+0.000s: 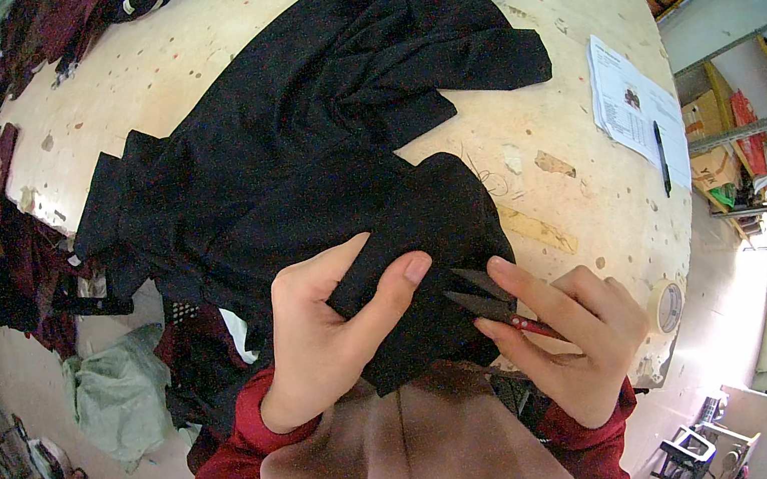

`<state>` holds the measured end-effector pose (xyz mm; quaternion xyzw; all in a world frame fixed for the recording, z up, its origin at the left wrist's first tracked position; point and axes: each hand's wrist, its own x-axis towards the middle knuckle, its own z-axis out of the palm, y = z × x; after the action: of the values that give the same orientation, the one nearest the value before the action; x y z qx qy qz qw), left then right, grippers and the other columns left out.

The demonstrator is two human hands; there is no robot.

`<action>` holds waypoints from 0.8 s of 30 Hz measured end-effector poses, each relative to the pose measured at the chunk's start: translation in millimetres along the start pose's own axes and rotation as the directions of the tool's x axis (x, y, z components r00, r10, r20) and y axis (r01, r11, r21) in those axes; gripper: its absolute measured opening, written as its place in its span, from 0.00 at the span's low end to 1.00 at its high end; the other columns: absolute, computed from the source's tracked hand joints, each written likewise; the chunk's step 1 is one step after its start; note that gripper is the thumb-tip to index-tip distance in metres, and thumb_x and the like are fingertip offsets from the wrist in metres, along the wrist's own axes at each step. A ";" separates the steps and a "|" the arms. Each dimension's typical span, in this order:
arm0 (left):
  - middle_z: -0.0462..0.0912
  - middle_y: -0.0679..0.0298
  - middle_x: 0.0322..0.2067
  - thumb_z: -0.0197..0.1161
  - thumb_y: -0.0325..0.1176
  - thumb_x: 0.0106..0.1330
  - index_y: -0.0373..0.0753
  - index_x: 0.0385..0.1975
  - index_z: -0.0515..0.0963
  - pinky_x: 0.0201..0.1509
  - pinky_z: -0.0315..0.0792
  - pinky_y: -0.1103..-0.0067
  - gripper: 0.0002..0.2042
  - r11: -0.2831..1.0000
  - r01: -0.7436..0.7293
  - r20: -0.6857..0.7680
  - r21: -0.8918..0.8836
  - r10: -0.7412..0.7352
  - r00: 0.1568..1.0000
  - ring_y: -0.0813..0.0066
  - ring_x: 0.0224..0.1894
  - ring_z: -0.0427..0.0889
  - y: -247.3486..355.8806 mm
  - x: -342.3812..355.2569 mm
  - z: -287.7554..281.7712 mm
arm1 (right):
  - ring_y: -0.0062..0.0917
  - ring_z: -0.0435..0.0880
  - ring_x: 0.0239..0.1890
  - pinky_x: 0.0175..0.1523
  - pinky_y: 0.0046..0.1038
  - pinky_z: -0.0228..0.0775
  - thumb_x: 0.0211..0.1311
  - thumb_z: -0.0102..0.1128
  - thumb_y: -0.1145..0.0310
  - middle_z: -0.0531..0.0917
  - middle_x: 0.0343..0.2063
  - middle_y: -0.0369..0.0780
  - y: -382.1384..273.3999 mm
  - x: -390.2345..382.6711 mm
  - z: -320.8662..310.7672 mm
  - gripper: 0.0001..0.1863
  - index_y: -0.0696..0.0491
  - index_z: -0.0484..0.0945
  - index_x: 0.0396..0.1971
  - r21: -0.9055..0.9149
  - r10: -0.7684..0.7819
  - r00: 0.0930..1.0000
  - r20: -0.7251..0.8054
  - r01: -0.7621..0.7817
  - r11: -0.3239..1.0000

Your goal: The person trims a black garment with scissors, then folds and smooths it on a table. They apply a piece of tape to the garment and write on it with a pen. The person continues to fold and adjust the garment, preparing it for the next step.

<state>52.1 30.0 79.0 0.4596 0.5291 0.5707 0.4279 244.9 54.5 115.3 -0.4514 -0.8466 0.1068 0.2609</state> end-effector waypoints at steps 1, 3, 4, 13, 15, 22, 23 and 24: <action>0.79 0.70 0.21 0.62 0.28 0.65 0.30 0.31 0.80 0.26 0.66 0.87 0.07 1.000 0.024 0.017 0.007 -0.024 1.000 0.91 0.25 0.71 1.8 0.3 -1.8 | 0.18 0.66 0.17 0.23 0.22 0.55 0.29 0.78 0.72 0.70 0.15 0.32 1.5 1.1 -0.1 0.29 0.48 0.85 0.42 0.036 0.005 1.000 0.007 -0.005 0.999; 0.79 0.70 0.21 0.62 0.29 0.65 0.30 0.32 0.80 0.26 0.66 0.87 0.07 0.999 0.051 0.033 -0.003 -0.051 0.998 0.91 0.25 0.71 2.4 0.6 -2.2 | 0.18 0.67 0.17 0.24 0.22 0.55 0.30 0.78 0.72 0.71 0.15 0.32 4.9 2.7 0.0 0.29 0.48 0.85 0.42 0.110 0.011 1.000 0.022 -0.013 0.994; 0.79 0.70 0.21 0.62 0.29 0.65 0.30 0.32 0.80 0.26 0.66 0.87 0.07 0.998 0.054 0.033 -0.021 -0.054 0.998 0.91 0.26 0.71 1.2 0.5 -1.4 | 0.18 0.67 0.17 0.24 0.21 0.56 0.30 0.78 0.72 0.71 0.15 0.32 5.4 2.5 -0.3 0.29 0.48 0.85 0.42 0.125 0.018 0.999 0.030 -0.022 0.992; 0.80 0.70 0.22 0.63 0.30 0.65 0.30 0.33 0.81 0.26 0.66 0.87 0.08 0.998 0.053 0.049 -0.028 -0.052 0.997 0.90 0.25 0.72 -0.3 -0.5 -0.7 | 0.17 0.68 0.17 0.24 0.21 0.57 0.31 0.78 0.72 0.72 0.15 0.32 5.2 1.0 -3.8 0.28 0.48 0.85 0.42 0.104 0.011 0.999 0.042 -0.015 0.994; 0.80 0.70 0.22 0.63 0.30 0.65 0.30 0.33 0.81 0.26 0.67 0.87 0.08 0.998 0.054 0.054 -0.032 -0.053 0.997 0.90 0.25 0.72 -0.1 -0.5 -0.5 | 0.17 0.69 0.17 0.24 0.21 0.58 0.31 0.77 0.72 0.72 0.16 0.32 5.5 0.3 -3.9 0.28 0.48 0.85 0.42 0.106 0.014 0.999 0.038 -0.018 0.994; 0.80 0.69 0.22 0.63 0.29 0.65 0.30 0.33 0.80 0.27 0.67 0.87 0.07 1.000 0.027 0.069 0.004 -0.027 0.997 0.90 0.26 0.73 0.5 0.6 -0.2 | 0.17 0.68 0.16 0.23 0.21 0.57 0.31 0.77 0.72 0.72 0.15 0.32 6.7 1.9 -4.9 0.27 0.49 0.85 0.41 0.111 0.003 0.999 0.039 -0.007 0.994; 0.80 0.68 0.22 0.63 0.29 0.65 0.30 0.33 0.80 0.27 0.68 0.87 0.07 1.000 0.027 0.072 0.010 -0.028 0.997 0.90 0.26 0.73 0.2 0.6 -0.1 | 0.17 0.68 0.16 0.23 0.21 0.57 0.31 0.77 0.72 0.72 0.15 0.32 6.9 1.9 -5.6 0.27 0.49 0.86 0.41 0.109 -0.001 0.999 0.040 -0.003 0.994; 0.80 0.68 0.22 0.63 0.29 0.65 0.30 0.33 0.80 0.27 0.68 0.87 0.07 1.000 0.026 0.074 0.014 -0.027 0.997 0.90 0.26 0.73 0.4 0.7 -0.2 | 0.17 0.68 0.16 0.23 0.21 0.57 0.31 0.77 0.72 0.72 0.15 0.32 7.1 2.0 -6.0 0.27 0.49 0.86 0.41 0.108 -0.005 0.999 0.042 0.000 0.994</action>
<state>51.8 30.6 79.4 0.4761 0.5227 0.5441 0.4518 252.2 59.9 118.1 -0.4333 -0.8455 0.1615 0.2671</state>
